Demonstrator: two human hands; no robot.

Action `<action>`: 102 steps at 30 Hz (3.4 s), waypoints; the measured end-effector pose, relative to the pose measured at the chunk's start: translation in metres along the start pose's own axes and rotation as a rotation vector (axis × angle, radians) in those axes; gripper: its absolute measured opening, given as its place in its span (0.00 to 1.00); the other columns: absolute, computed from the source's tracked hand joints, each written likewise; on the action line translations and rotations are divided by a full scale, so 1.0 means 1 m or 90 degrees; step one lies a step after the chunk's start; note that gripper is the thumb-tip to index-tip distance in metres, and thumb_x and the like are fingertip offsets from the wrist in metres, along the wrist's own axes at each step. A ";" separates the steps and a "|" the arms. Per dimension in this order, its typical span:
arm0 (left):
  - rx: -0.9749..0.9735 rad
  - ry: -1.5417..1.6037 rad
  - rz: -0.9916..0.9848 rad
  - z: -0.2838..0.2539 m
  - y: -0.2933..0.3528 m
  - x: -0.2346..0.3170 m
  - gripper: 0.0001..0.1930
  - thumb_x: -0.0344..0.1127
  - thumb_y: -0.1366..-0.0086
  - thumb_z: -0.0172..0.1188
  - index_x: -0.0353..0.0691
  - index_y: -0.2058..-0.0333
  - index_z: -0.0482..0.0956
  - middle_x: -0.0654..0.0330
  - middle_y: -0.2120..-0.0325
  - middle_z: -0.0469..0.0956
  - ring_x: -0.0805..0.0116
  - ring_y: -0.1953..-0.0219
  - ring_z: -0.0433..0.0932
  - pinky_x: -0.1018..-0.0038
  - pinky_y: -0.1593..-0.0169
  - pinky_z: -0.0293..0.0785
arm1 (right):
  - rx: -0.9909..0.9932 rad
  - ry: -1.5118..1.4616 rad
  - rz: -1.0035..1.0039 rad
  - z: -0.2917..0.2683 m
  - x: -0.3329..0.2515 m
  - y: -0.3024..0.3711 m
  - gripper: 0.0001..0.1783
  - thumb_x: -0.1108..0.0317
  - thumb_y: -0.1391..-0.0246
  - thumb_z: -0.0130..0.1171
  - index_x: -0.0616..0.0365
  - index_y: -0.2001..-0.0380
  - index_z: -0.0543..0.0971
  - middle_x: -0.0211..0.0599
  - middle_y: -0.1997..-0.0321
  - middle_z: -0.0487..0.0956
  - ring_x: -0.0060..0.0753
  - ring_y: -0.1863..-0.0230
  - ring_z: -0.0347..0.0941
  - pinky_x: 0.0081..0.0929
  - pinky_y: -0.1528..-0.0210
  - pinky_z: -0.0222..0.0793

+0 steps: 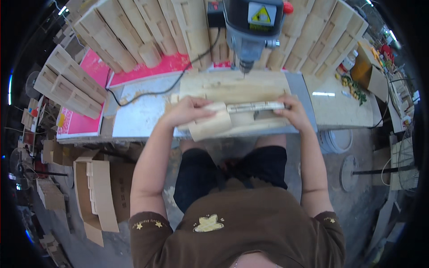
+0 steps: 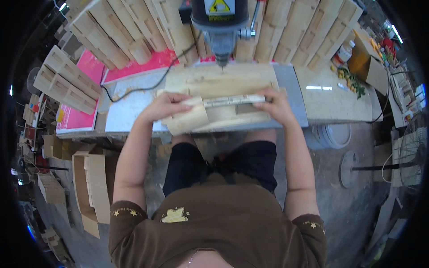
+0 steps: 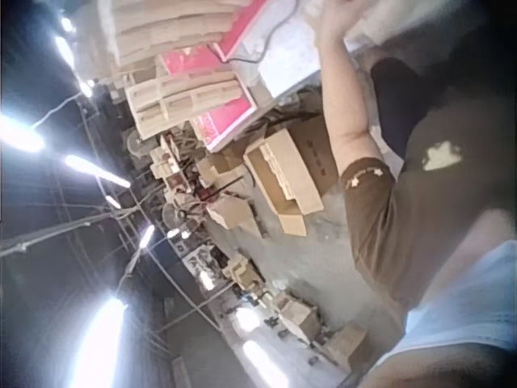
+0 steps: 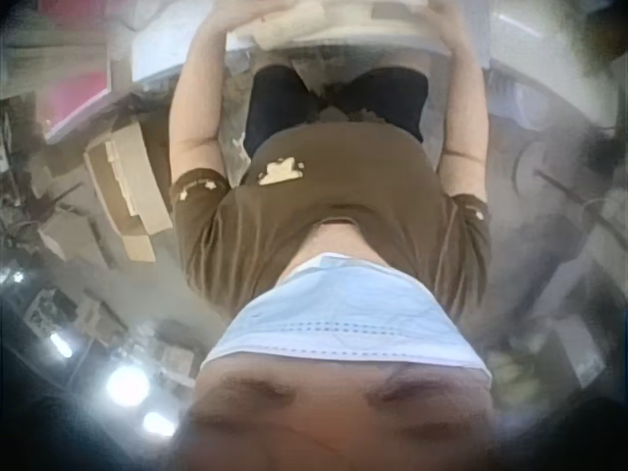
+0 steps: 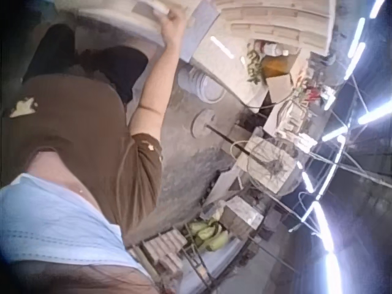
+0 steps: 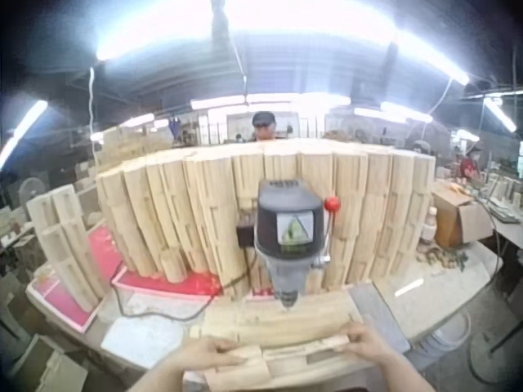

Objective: Drilling holes into cylindrical wooden blocks using a drill press.

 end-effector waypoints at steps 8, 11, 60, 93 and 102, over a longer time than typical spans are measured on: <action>-0.061 -0.017 -0.041 0.013 -0.026 -0.007 0.23 0.37 0.46 0.67 0.32 0.53 0.76 0.59 0.62 0.80 0.76 0.61 0.75 0.79 0.52 0.69 | -0.108 -0.108 0.005 0.008 0.007 -0.015 0.15 0.73 0.59 0.67 0.62 0.64 0.80 0.29 0.63 0.77 0.24 0.58 0.70 0.21 0.53 0.63; -0.056 -0.057 0.017 0.026 -0.038 -0.003 0.24 0.45 0.41 0.61 0.32 0.52 0.75 0.58 0.60 0.79 0.75 0.59 0.75 0.77 0.52 0.68 | -0.111 -0.072 0.022 0.009 0.009 -0.013 0.15 0.73 0.58 0.67 0.62 0.64 0.79 0.30 0.63 0.76 0.24 0.58 0.70 0.21 0.53 0.63; 0.470 -0.376 0.219 0.018 -0.033 -0.026 0.22 0.42 0.60 0.71 0.48 0.63 0.79 0.66 0.74 0.71 0.64 0.63 0.69 0.64 0.54 0.55 | 0.316 0.070 -0.311 -0.099 -0.185 -0.145 0.18 0.58 0.43 0.50 0.66 0.72 0.75 0.42 0.79 0.74 0.25 0.73 0.71 0.27 0.69 0.66; 0.326 -0.118 0.262 0.019 -0.048 -0.038 0.18 0.19 0.53 0.63 0.31 0.59 0.75 0.55 0.63 0.70 0.63 0.61 0.72 0.72 0.56 0.68 | 0.549 0.247 -0.387 -0.002 -0.092 0.005 0.11 0.68 0.53 0.58 0.54 0.63 0.75 0.31 0.71 0.71 0.36 0.72 0.69 0.33 0.67 0.61; 0.363 -0.204 0.170 0.022 -0.045 -0.037 0.19 0.19 0.55 0.64 0.33 0.61 0.75 0.56 0.69 0.72 0.62 0.63 0.72 0.71 0.56 0.68 | 0.539 0.336 -0.393 -0.053 -0.189 -0.031 0.11 0.61 0.54 0.56 0.56 0.80 0.72 0.38 0.85 0.72 0.44 0.83 0.70 0.36 0.80 0.62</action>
Point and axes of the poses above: each hand's wrist, its own y-axis away from the middle knuckle, its own z-axis out of the palm, x = y × z, the point moved 9 cm from there along -y, towards the middle knuckle
